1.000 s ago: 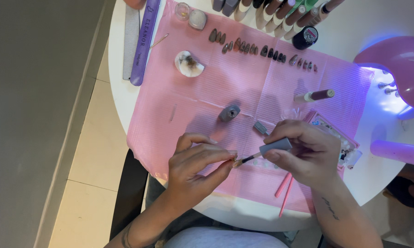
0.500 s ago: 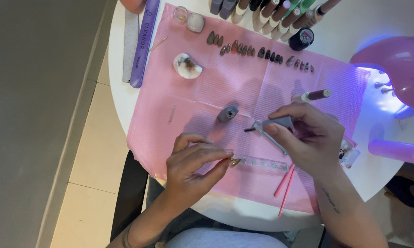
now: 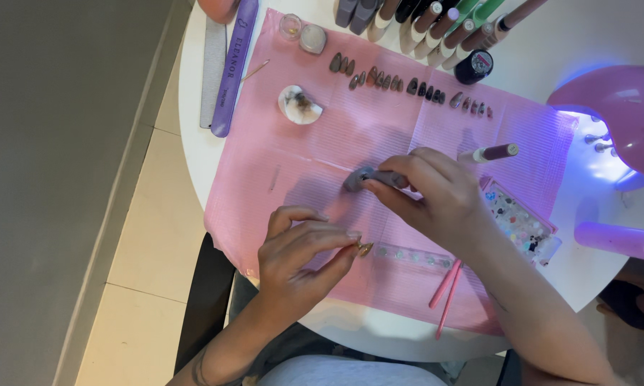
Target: The person applies gel to a series of artificial nails using a brush, then places the nails under a UV lamp to cure them.
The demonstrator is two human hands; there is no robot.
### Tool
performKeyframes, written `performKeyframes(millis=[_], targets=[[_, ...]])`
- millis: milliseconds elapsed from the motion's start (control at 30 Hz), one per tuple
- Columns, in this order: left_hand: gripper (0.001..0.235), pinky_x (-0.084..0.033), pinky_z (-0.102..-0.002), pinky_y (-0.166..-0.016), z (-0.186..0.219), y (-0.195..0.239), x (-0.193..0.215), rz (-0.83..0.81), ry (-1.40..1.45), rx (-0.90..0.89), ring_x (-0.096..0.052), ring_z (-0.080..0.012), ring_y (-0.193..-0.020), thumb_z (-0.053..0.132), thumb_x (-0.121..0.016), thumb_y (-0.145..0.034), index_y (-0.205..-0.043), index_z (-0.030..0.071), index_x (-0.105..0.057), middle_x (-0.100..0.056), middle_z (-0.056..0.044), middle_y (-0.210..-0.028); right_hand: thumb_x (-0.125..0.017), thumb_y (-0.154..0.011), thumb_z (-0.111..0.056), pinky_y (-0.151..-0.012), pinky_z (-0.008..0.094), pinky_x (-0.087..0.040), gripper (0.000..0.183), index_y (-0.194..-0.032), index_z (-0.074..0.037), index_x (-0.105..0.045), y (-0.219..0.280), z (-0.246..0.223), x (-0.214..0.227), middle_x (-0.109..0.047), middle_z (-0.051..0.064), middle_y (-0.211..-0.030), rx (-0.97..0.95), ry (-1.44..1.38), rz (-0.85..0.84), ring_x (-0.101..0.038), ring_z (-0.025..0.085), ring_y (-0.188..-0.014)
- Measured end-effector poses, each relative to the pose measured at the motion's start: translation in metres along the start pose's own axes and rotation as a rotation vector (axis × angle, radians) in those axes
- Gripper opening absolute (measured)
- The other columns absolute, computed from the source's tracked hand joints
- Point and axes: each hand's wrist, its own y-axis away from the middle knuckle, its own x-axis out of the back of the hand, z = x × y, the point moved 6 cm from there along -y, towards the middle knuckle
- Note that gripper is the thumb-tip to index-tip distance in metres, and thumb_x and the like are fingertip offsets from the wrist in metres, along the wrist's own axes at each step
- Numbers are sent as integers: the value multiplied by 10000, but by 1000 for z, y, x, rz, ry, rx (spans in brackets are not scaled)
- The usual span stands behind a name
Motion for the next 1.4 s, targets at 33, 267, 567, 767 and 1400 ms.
performKeyframes(millis=[33,267,567,767,1400], targets=[[152,-463,-288,-826,0,0,0,-2,-6,1,-642,-131,-759,55,-767,-783,-887,101,-665,-717,13,-850,-707,-887,-102,-488,276,-370,163,-893,10,-589,0,-2,-4,-538,65,-690,17,14,-25,-480,157,-562],[132,-469,-280,-828,7,-3,3,-3,-13,-26,-614,-139,-771,63,-753,-792,-872,105,-657,-702,23,-834,-696,-909,-106,-546,312,-433,161,-895,-20,-560,-1,-4,-20,-526,53,-733,36,107,-104,-514,203,-625],[178,-477,-276,-816,25,-7,2,8,-2,-51,-648,-129,-761,46,-766,-769,-871,125,-643,-707,8,-843,-728,-868,-228,-629,327,-467,457,-1179,15,-497,17,-4,2,-529,84,-838,-67,79,-99,-508,196,-669],[154,-502,-267,-801,54,-20,-24,-43,61,-128,-672,-105,-757,34,-753,-763,-845,111,-648,-708,0,-838,-670,-892,-107,-693,287,-566,327,-1146,82,-590,57,-3,124,-643,143,-853,-269,248,16,-632,222,-779],[130,-397,-419,-760,7,-59,-308,-678,-256,120,-546,-259,-826,246,-658,-816,-914,186,-717,-664,-22,-741,-723,-648,-109,-975,548,-393,789,-1380,-41,-436,150,172,197,-389,190,-1423,-374,378,-82,-416,433,-1241]])
